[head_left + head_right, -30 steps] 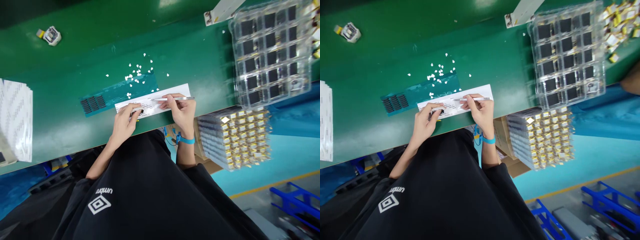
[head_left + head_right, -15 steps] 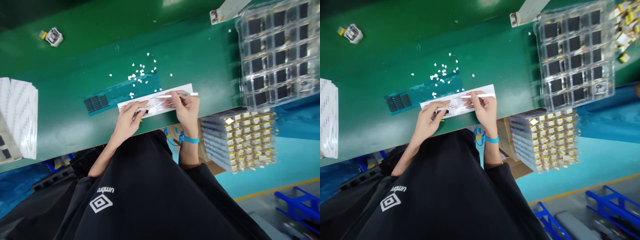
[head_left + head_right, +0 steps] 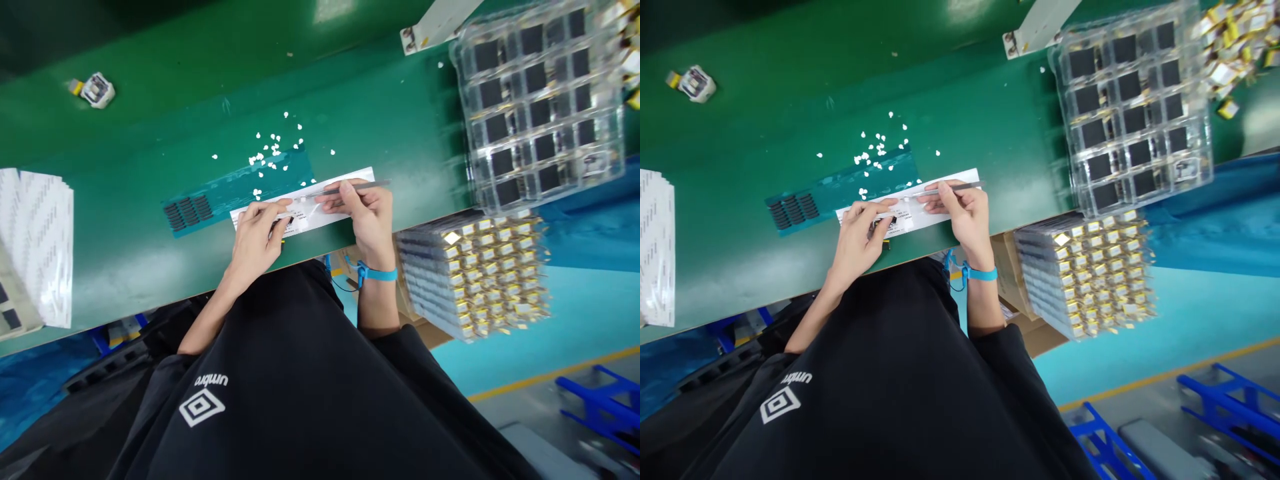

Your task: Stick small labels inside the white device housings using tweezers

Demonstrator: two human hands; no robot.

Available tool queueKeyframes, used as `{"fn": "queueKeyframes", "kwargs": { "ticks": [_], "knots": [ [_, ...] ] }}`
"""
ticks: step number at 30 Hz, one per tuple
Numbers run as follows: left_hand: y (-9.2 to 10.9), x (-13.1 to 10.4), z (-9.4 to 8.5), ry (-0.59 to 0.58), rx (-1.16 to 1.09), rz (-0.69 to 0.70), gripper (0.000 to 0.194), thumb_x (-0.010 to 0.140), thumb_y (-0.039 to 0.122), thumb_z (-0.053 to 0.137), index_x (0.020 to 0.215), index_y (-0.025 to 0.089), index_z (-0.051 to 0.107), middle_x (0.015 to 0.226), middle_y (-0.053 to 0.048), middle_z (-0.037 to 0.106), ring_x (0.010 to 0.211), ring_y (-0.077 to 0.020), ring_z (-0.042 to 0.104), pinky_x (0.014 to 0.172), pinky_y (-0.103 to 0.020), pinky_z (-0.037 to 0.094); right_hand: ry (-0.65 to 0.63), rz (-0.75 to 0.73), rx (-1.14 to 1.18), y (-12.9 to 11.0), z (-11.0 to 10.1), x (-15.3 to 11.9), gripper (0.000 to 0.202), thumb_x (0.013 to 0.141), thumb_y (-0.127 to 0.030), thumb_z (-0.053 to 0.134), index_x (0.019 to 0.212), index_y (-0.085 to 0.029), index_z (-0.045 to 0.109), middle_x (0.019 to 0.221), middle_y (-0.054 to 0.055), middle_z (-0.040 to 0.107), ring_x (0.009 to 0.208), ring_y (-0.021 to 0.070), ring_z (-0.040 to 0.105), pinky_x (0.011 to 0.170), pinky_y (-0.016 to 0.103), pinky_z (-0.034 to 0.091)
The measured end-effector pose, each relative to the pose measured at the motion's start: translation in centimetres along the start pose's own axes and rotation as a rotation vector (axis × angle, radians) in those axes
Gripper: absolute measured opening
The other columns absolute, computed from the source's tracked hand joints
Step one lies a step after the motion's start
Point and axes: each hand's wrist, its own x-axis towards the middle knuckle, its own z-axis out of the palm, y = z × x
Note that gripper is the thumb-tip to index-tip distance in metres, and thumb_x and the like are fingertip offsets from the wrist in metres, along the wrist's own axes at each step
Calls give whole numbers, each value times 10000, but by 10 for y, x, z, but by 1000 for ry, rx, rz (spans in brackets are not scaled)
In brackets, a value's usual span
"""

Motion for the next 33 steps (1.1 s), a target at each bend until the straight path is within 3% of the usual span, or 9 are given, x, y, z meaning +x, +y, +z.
{"fn": "queueKeyframes", "kwargs": {
  "ticks": [6, 11, 14, 18, 21, 25, 33],
  "knots": [
    [7, -2, -8, 114, -129, 28, 173, 1056, 268, 653, 1105, 227, 815, 1171, -59, 866, 1064, -238, 793, 999, -382, 597, 156, -39, 57, 4, 6, -1, 556, 900, -820, 741, 905, -265, 729, 792, 11, 812, 716, 186, 789, 724, 326, 694],
    [17, -3, -20, 160, -430, -101, 156, 1000, 269, 733, 1082, 203, 848, 1040, -44, 862, 719, -150, 772, 722, -270, 612, 303, -204, 79, -14, 29, -21, 464, 1005, -776, 638, 1024, -312, 631, 842, -4, 798, 771, 191, 812, 732, 340, 695],
    [20, -2, -26, 108, -635, -140, 229, 999, 327, 766, 1195, 224, 827, 1079, -47, 848, 639, -123, 739, 660, -261, 624, 261, -216, 59, -30, 46, -36, 432, 1036, -749, 605, 1008, -319, 631, 812, 2, 784, 800, 217, 831, 740, 369, 710],
    [23, -8, -34, -24, -787, -132, 430, 960, 425, 859, 1345, 247, 787, 1164, -72, 839, 844, -180, 815, 820, -308, 704, 106, -253, 153, -41, 60, -49, 281, 1079, -586, 645, 974, -327, 666, 736, -23, 755, 805, 225, 843, 765, 381, 721],
    [26, -17, -39, -21, -845, -122, 466, 951, 383, 875, 1383, 237, 777, 1240, -87, 826, 945, -197, 828, 891, -312, 718, 62, -249, 128, -41, 63, -51, 284, 1077, -580, 651, 953, -326, 673, 773, -11, 764, 883, 241, 854, 793, 393, 727],
    [30, -24, -43, 4, -817, -167, 454, 958, 321, 858, 1394, 227, 776, 1197, -84, 840, 901, -193, 830, 886, -317, 728, 41, -240, 69, -39, 63, -51, 309, 1076, -609, 639, 960, -325, 675, 751, -13, 754, 887, 244, 854, 768, 389, 724],
    [39, -31, -50, -1, -826, -233, 452, 937, 214, 831, 1387, 224, 784, 1146, -77, 847, 903, -207, 834, 806, -306, 734, 0, -264, 65, -40, 63, -52, 277, 1086, -565, 645, 972, -315, 682, 718, -39, 751, 616, 169, 780, 557, 296, 652]
  ]
}}
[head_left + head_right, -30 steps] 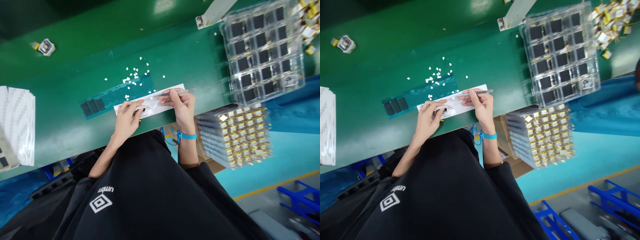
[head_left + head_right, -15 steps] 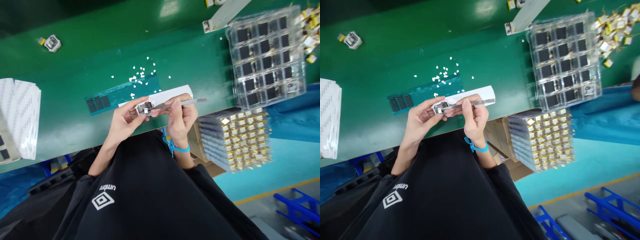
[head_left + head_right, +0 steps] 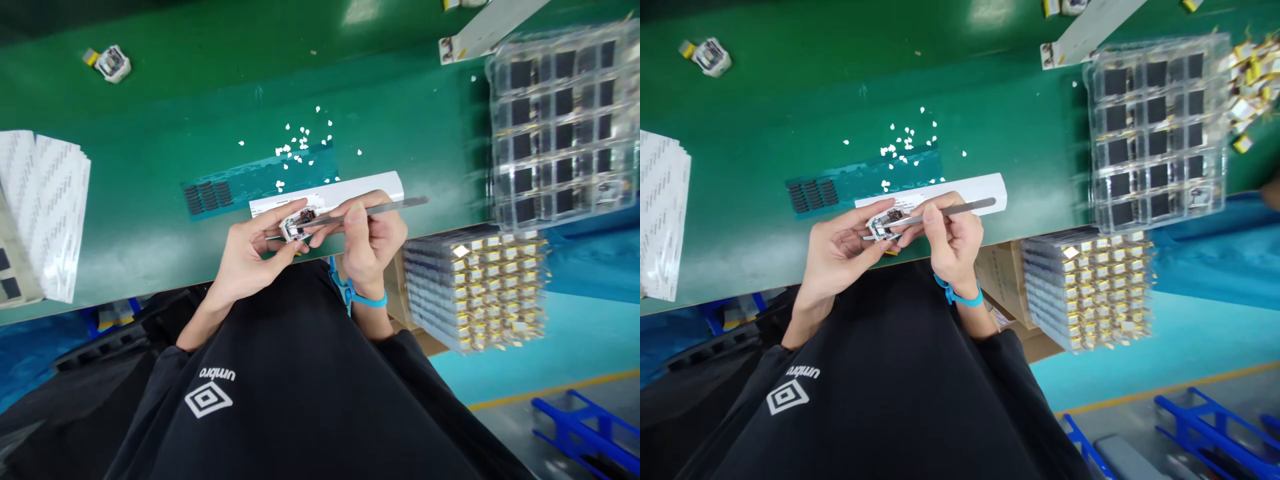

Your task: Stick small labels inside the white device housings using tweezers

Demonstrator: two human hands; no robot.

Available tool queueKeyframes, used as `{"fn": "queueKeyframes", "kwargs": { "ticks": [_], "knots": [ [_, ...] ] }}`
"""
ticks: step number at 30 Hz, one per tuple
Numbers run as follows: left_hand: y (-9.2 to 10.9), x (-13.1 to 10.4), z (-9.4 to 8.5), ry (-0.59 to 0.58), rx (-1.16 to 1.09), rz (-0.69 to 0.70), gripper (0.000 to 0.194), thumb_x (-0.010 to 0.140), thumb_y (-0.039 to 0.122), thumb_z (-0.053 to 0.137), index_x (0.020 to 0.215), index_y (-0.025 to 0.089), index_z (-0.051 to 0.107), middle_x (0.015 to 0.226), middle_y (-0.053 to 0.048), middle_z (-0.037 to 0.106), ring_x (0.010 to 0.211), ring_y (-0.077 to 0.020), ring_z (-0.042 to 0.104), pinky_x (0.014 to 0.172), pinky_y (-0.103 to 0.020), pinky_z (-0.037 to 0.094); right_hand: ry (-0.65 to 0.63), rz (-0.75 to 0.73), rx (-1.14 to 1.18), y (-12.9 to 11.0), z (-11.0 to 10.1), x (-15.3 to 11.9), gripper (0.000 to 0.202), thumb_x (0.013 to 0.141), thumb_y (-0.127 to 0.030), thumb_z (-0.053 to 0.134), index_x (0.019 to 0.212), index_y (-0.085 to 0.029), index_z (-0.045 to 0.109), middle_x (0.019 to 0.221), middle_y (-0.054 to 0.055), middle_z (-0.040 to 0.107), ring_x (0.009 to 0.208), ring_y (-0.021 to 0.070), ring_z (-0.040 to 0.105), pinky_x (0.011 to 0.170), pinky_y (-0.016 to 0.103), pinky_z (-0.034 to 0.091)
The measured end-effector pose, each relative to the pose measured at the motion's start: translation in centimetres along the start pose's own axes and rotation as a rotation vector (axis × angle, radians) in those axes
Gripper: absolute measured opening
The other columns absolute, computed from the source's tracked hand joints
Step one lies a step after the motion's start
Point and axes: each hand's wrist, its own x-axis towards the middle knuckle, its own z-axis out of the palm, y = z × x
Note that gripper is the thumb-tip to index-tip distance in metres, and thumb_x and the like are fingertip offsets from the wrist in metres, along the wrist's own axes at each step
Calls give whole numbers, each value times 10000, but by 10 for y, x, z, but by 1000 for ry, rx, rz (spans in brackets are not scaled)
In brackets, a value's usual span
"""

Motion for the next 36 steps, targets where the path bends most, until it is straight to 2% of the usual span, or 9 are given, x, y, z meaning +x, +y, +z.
{"fn": "queueKeyframes", "kwargs": {
  "ticks": [5, 10, 16, 22, 25, 28, 36],
  "knots": [
    [3, -2, 2, 20, 13, 0, 451, 925, 153, 801, 1372, 215, 794, 1152, -67, 849, 872, -187, 833, 781, -281, 736, 12, 17, -48, 0, 2, -1, 330, 1069, -625, 641, 955, -316, 672, 691, -28, 733, 700, 210, 820, 556, 315, 657],
    [4, -3, 3, 19, 39, -6, 460, 925, 179, 830, 1379, 241, 793, 1135, -52, 848, 880, -198, 834, 796, -296, 744, 12, 46, -34, 1, 1, 1, 344, 1050, -649, 657, 937, -325, 675, 696, -4, 722, 792, 264, 845, 614, 376, 697],
    [7, -3, 4, 34, 26, 6, 478, 908, 102, 789, 1368, 232, 807, 1150, -44, 853, 868, -171, 822, 785, -254, 736, -10, 31, 27, 1, -1, 2, 294, 1062, -580, 678, 943, -312, 686, 705, -16, 709, 776, 238, 842, 615, 335, 684],
    [7, -5, 4, 34, 40, 11, 503, 910, 101, 791, 1390, 252, 797, 1122, -33, 856, 852, -161, 818, 800, -254, 736, -9, 71, -80, 0, -1, 1, 343, 1056, -660, 639, 955, -335, 679, 784, 2, 759, 872, 261, 853, 670, 366, 708],
    [8, -6, 4, 52, 49, 36, 466, 933, 107, 775, 1379, 235, 803, 1220, -54, 851, 926, -179, 831, 825, -256, 735, -13, 22, -64, -1, 0, 1, 320, 1073, -611, 641, 956, -316, 679, 764, -2, 764, 813, 242, 848, 620, 339, 693],
    [7, -5, 5, 71, 47, 84, 385, 989, 120, 722, 1347, 221, 821, 1246, -63, 852, 898, -168, 839, 820, -248, 733, -29, -5, -13, -2, 1, 2, 260, 1085, -544, 656, 962, -317, 690, 777, -9, 775, 710, 215, 829, 565, 318, 674],
    [3, -5, 13, 154, 41, 228, 424, 921, 30, 697, 1270, 213, 855, 1056, -18, 883, 813, -147, 844, 769, -199, 715, -62, -110, 41, -8, 1, -3, 154, 1119, -407, 638, 1022, -315, 716, 814, -34, 798, 610, 175, 791, 495, 285, 634]
  ]
}}
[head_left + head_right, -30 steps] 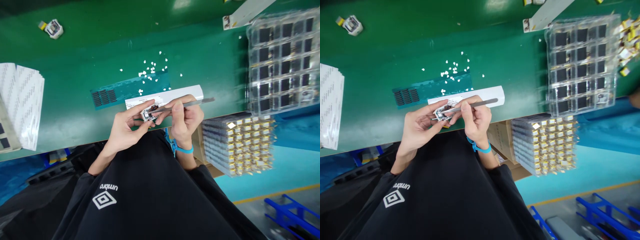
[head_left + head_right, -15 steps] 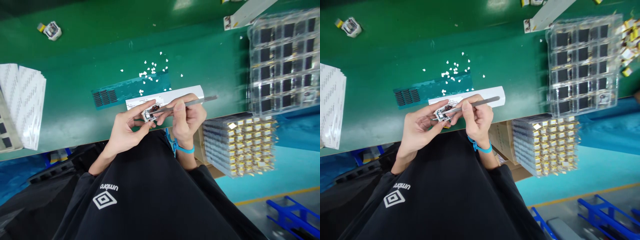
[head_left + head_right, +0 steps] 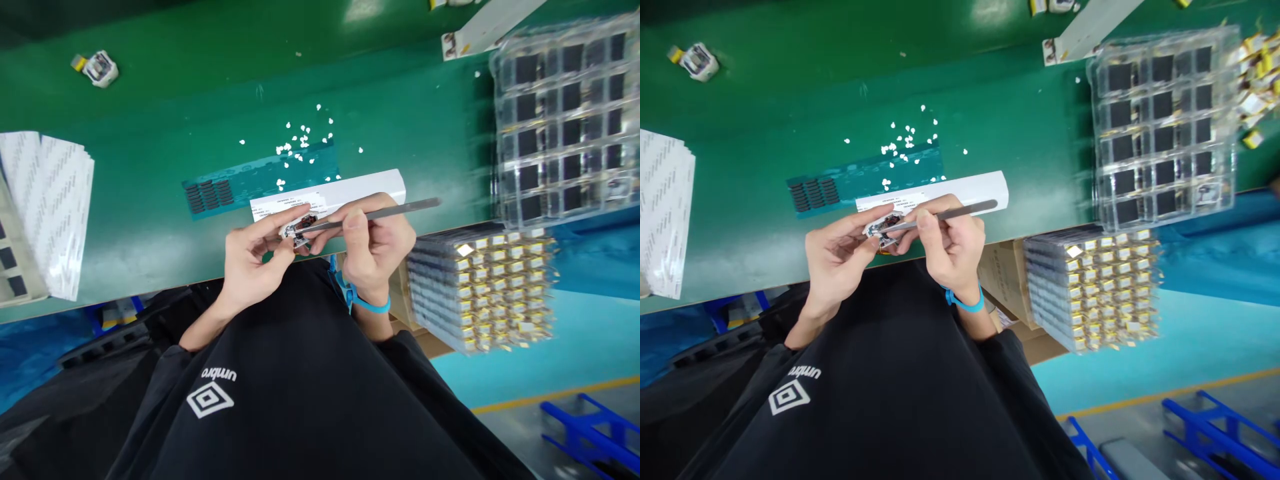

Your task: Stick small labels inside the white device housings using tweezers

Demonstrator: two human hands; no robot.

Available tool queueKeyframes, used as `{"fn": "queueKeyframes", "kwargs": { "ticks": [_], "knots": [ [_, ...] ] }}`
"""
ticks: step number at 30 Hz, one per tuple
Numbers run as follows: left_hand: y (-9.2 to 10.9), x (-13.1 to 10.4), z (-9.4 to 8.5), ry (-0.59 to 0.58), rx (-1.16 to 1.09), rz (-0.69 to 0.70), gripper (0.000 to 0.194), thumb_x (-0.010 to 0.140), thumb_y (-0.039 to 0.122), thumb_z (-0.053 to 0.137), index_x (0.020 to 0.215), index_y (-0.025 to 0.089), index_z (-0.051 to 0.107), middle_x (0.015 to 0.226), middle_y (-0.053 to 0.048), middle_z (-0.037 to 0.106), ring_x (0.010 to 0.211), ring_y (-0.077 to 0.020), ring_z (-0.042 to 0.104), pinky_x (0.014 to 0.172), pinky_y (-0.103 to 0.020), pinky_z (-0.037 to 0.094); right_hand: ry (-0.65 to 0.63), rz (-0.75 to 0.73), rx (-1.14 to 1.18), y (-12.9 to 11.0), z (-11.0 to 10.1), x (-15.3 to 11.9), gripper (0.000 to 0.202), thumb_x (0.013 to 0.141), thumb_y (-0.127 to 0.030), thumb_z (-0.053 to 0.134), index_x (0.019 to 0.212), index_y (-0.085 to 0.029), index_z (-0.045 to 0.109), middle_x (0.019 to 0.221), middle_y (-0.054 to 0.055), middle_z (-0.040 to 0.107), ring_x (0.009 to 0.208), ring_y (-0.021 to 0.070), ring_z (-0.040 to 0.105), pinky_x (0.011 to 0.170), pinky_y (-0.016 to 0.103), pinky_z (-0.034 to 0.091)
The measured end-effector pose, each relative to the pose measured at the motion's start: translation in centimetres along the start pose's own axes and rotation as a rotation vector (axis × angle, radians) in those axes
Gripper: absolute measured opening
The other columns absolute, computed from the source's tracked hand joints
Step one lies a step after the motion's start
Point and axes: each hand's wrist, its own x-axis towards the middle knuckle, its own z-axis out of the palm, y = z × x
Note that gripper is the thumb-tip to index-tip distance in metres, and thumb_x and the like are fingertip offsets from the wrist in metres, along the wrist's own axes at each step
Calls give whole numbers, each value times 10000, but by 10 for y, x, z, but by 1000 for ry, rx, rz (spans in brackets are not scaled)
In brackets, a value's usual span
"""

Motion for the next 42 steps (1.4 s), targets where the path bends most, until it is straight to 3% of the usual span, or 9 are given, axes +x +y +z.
{"fn": "queueKeyframes", "kwargs": {
  "ticks": [8, 12, 16, 20, 25, 31, 35, 38, 42],
  "knots": [
    [3, 0, 1, -21, 22, -18, 380, 907, 63, 707, 1223, 201, 868, 1038, -29, 882, 816, -159, 842, 757, -222, 716, -6, -88, -113, -8, -3, -2, 169, 1136, -318, 607, 1028, -273, 729, 841, -54, 790, 580, 116, 765, 489, 225, 612],
    [5, 3, -2, -56, -40, -121, 345, 923, 93, 732, 1216, 209, 872, 1018, -32, 882, 730, -152, 825, 728, -244, 715, 1, -126, -197, -4, -6, -3, 180, 1128, -342, 612, 1026, -298, 754, 831, -36, 786, 555, 136, 750, 432, 259, 569],
    [10, 7, -6, -103, -120, -283, 331, 910, 78, 745, 1182, 203, 886, 893, -24, 869, 674, -156, 815, 682, -232, 696, -36, -289, -244, 1, -12, -5, 153, 1115, -281, 619, 1137, -295, 770, 782, -55, 785, 541, 132, 742, 456, 253, 577],
    [16, 9, -10, -152, -186, -379, 313, 885, 91, 770, 1149, 201, 897, 849, -22, 858, 629, -149, 793, 658, -222, 677, -87, -415, -325, 3, -15, -6, 204, 1133, -351, 584, 1123, -321, 785, 884, -18, 852, 515, 144, 730, 445, 280, 588],
    [23, 11, -16, -183, -156, -451, 269, 885, 136, 796, 1129, 179, 899, 853, -38, 852, 617, -149, 769, 662, -241, 671, -70, -411, -218, 5, -14, -7, 223, 1122, -311, 591, 1224, -340, 787, 877, -17, 850, 510, 153, 724, 429, 283, 573],
    [17, 21, -29, -379, -211, -482, 282, 840, 105, 809, 1097, 168, 905, 835, -48, 852, 561, -153, 753, 593, -235, 653, -161, -347, -167, 1, -19, -8, 206, 1101, -274, 644, 1225, -303, 805, 797, -32, 807, 584, 160, 759, 500, 271, 609],
    [13, 18, -29, -313, -158, -453, 286, 842, 108, 808, 1100, 182, 908, 845, -42, 856, 591, -155, 774, 615, -224, 656, 35, -265, -140, -11, -17, -6, 186, 1117, -362, 632, 1096, -293, 802, 802, -24, 795, 538, 165, 742, 463, 294, 603],
    [12, 13, -25, -219, -130, -424, 296, 867, 140, 801, 1139, 197, 903, 797, -29, 844, 608, -167, 784, 670, -256, 685, 200, -306, -112, -15, -16, -2, 209, 1102, -396, 669, 990, -274, 797, 779, -31, 753, 520, 153, 733, 436, 279, 569],
    [11, 10, -22, -209, -201, -413, 286, 932, 191, 755, 1179, 221, 898, 763, -27, 829, 640, -190, 799, 718, -301, 703, 231, -255, -89, -11, -18, -2, 174, 1092, -418, 686, 1026, -318, 813, 807, -30, 721, 533, 150, 734, 390, 280, 514]
  ]
}}
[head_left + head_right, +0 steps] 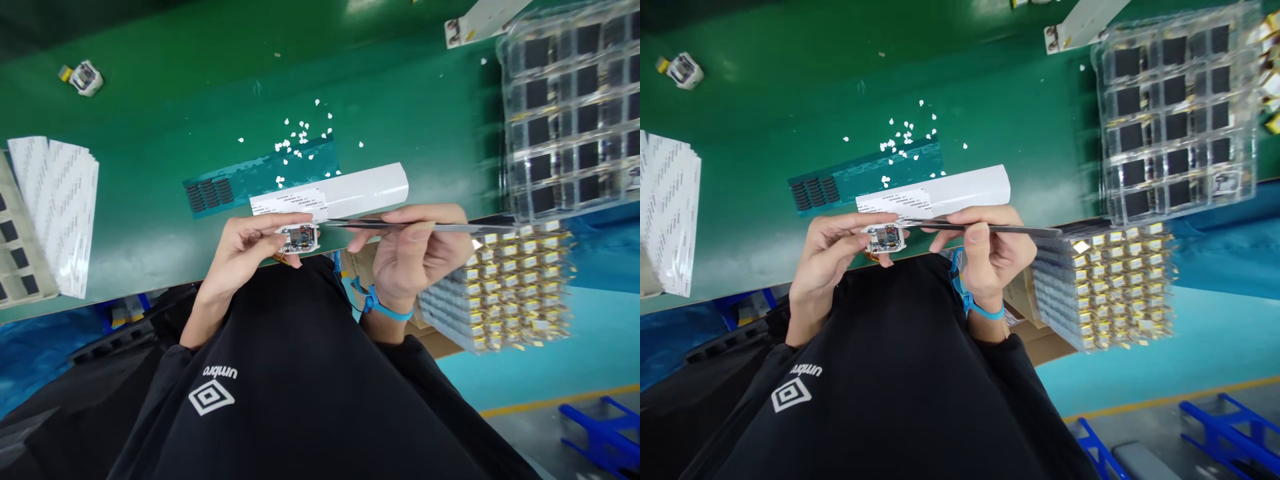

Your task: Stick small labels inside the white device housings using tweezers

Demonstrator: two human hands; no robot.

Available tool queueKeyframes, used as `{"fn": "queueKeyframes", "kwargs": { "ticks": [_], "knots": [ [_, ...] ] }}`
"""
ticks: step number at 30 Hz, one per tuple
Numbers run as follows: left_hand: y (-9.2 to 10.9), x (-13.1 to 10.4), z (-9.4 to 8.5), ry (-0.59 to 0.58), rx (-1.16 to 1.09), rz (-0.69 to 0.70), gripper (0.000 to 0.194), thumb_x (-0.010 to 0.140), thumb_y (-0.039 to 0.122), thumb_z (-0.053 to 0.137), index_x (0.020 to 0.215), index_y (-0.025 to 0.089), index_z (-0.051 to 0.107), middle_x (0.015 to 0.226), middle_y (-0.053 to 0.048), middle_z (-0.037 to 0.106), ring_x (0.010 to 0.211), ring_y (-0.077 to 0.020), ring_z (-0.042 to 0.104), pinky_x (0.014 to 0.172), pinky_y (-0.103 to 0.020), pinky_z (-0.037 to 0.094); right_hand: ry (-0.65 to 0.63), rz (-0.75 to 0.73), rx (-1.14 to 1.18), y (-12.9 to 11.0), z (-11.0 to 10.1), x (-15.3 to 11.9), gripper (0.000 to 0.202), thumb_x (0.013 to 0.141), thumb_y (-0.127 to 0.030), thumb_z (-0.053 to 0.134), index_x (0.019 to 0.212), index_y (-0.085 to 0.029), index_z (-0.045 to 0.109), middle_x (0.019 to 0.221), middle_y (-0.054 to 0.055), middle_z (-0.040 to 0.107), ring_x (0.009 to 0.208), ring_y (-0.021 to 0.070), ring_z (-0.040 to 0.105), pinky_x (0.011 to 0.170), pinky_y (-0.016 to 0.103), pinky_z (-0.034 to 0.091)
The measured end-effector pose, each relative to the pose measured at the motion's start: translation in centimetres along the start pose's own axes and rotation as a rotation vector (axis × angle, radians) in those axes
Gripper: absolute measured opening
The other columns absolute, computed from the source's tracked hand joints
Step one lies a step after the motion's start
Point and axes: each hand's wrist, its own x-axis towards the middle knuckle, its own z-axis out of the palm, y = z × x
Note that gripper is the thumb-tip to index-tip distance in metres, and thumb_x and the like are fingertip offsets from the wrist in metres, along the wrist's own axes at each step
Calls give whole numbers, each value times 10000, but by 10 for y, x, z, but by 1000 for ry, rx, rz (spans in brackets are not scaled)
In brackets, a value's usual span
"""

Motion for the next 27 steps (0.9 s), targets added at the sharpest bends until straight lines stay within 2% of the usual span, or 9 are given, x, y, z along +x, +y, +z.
{"fn": "queueKeyframes", "kwargs": {
  "ticks": [6, 13, 18, 23, 27],
  "knots": [
    [-2, 1, 2, 66, -19, 3, 258, 926, 237, 778, 1151, 249, 903, 804, -30, 838, 627, -202, 786, 723, -344, 703, -18, 46, -98, 5, -4, -7, 219, 1100, -484, 652, 1021, -332, 788, 808, -20, 711, 575, 183, 760, 368, 299, 509],
    [-5, 2, 1, 28, 0, 60, 279, 959, 397, 837, 1164, 216, 894, 821, -72, 833, 608, -179, 742, 541, -268, 607, 7, 56, -104, 9, -5, -5, 234, 1103, -480, 653, 1005, -322, 795, 846, -16, 710, 592, 173, 773, 381, 284, 515],
    [-5, 5, 1, 3, -12, 86, 289, 940, 387, 871, 1168, 210, 889, 891, -93, 854, 640, -185, 768, 501, -240, 576, 39, 79, -60, 13, -7, -3, 215, 1097, -458, 673, 1015, -311, 807, 851, -17, 700, 578, 170, 769, 397, 289, 511],
    [-7, 8, 7, 71, -37, 67, 305, 902, 374, 910, 1167, 225, 885, 967, -82, 868, 715, -208, 807, 595, -284, 657, 18, 123, -75, 27, -12, -5, 214, 1103, -434, 670, 1018, -291, 805, 774, -25, 734, 562, 175, 765, 436, 288, 505],
    [-8, 10, 8, 106, -78, 93, 312, 879, 327, 929, 1176, 241, 883, 1000, -66, 872, 780, -207, 830, 684, -292, 695, -8, 188, -79, 45, -14, -11, 233, 1112, -433, 658, 1022, -259, 785, 780, -23, 800, 530, 144, 741, 469, 259, 518]
  ]
}}
